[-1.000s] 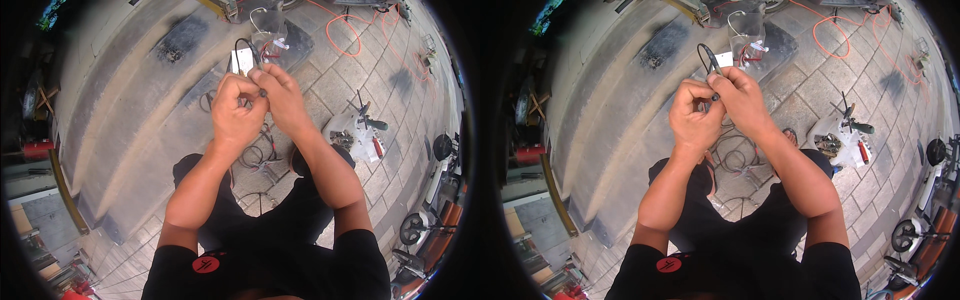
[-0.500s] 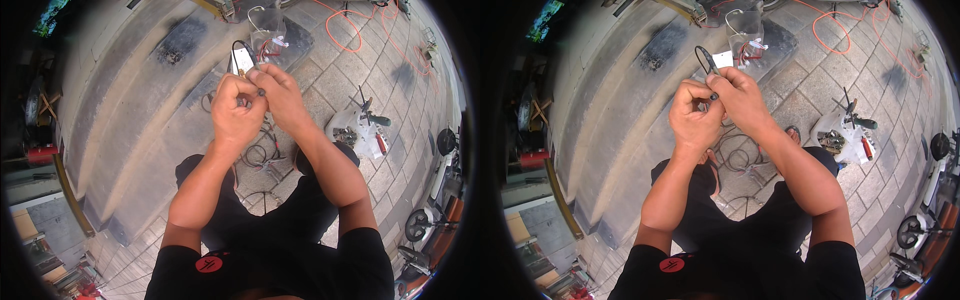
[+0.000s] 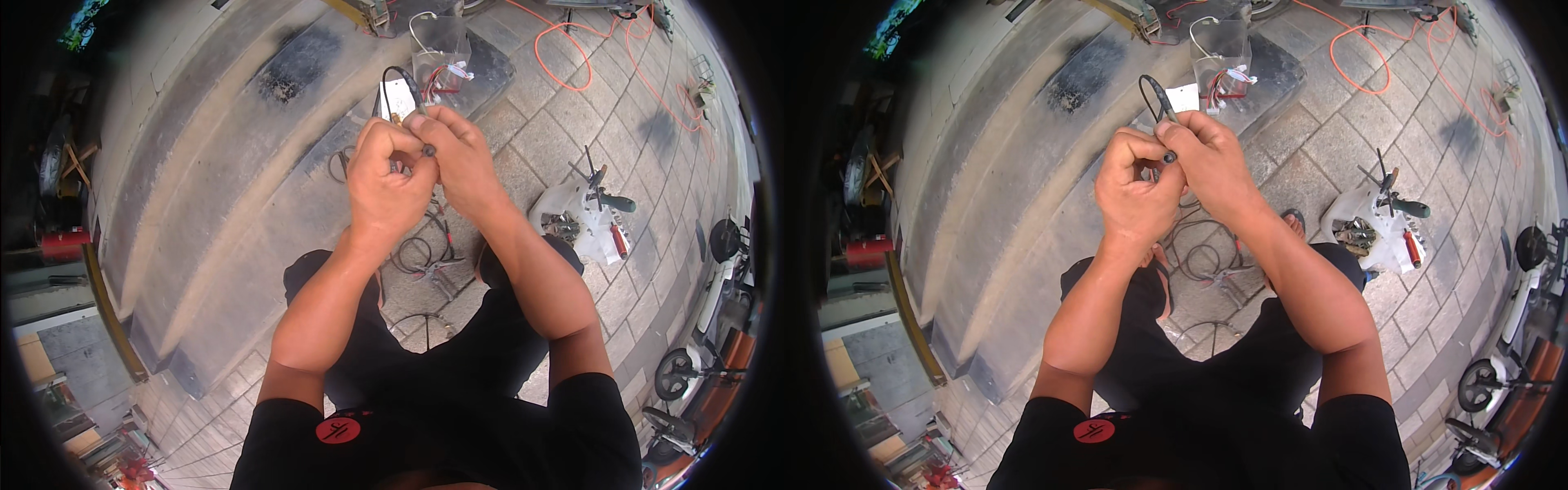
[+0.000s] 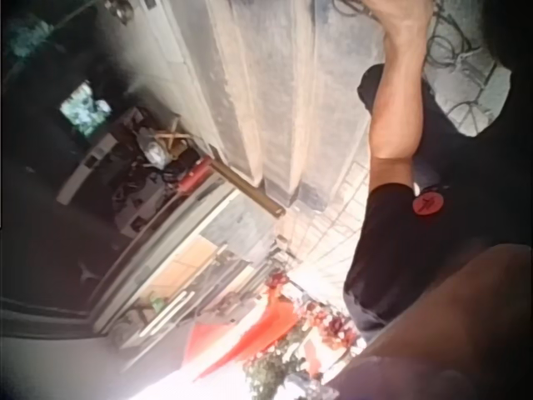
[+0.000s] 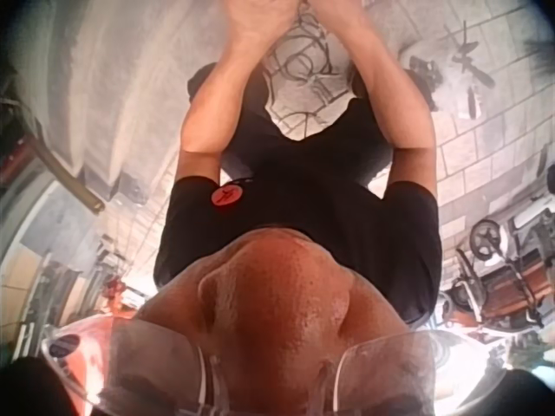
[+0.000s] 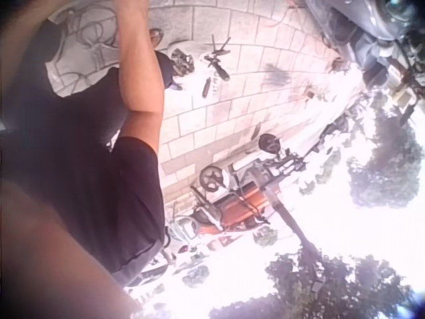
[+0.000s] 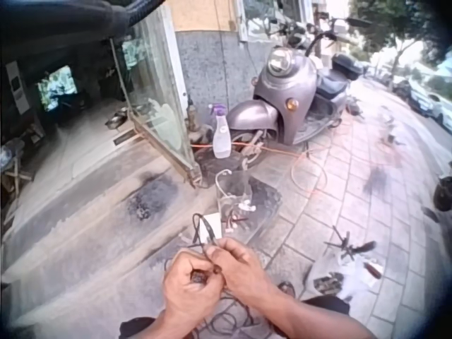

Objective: The person sits on the ground and uses a soldering iron to heat and join the ends of two black wires. They then wrap the connection with black electrical tape and briefly consult a small white paper with a diagram.

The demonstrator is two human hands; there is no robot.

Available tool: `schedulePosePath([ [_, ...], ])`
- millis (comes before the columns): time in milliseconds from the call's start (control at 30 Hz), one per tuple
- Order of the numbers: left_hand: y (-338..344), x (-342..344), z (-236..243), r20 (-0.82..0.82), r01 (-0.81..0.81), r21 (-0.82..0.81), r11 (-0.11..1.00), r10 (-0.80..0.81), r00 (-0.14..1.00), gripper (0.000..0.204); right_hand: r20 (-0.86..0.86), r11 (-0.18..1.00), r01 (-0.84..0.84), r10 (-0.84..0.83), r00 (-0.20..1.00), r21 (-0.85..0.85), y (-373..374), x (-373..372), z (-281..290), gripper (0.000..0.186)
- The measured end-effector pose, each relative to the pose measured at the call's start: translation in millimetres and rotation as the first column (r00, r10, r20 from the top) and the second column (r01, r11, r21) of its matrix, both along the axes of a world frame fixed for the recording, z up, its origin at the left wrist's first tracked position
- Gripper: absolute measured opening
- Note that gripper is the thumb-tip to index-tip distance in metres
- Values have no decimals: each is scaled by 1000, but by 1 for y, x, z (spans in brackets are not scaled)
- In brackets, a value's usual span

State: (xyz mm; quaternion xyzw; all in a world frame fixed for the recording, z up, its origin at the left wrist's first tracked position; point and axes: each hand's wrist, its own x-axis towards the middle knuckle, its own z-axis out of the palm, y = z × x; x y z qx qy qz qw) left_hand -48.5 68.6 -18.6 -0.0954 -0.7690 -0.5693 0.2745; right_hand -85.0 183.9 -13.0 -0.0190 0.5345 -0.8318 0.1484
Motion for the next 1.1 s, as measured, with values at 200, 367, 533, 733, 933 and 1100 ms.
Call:
schedulePosePath([
  [200, 0, 1, 4, 5, 0, 12, 1000, 0, 1000, 25, 11, 1000, -2, 2, 1000, -8, -1, -1, -4, 19],
  [367, -1, 1, 4, -2, -4, 5, 1000, 4, 1000, 26, 16, 1000, 2, -2, 1000, 0, -3, -1, -3, 18],
  [533, -1, 1, 5, -3, 1, 9, 1000, -1, 1000, 26, 1, 1000, -1, 1, 1000, -5, -4, -1, -6, 18],
  [733, -2, 0, 0, 8, 4, 18, 1000, -4, 1000, 26, -1, 1000, 1, -1, 1000, 7, -4, -1, -8, 18],
  [933, -3, 0, 1, 1, -8, -26, 1000, 8, 1000, 26, 7, 1000, 1, 0, 1000, -7, -4, -1, -5, 18],
  [1100, -3, 1, 2, 26, -10, -28, 1000, 11, 1000, 26, 23, 1000, -1, 1, 1000, -20, -5, 0, -4, 18],
])
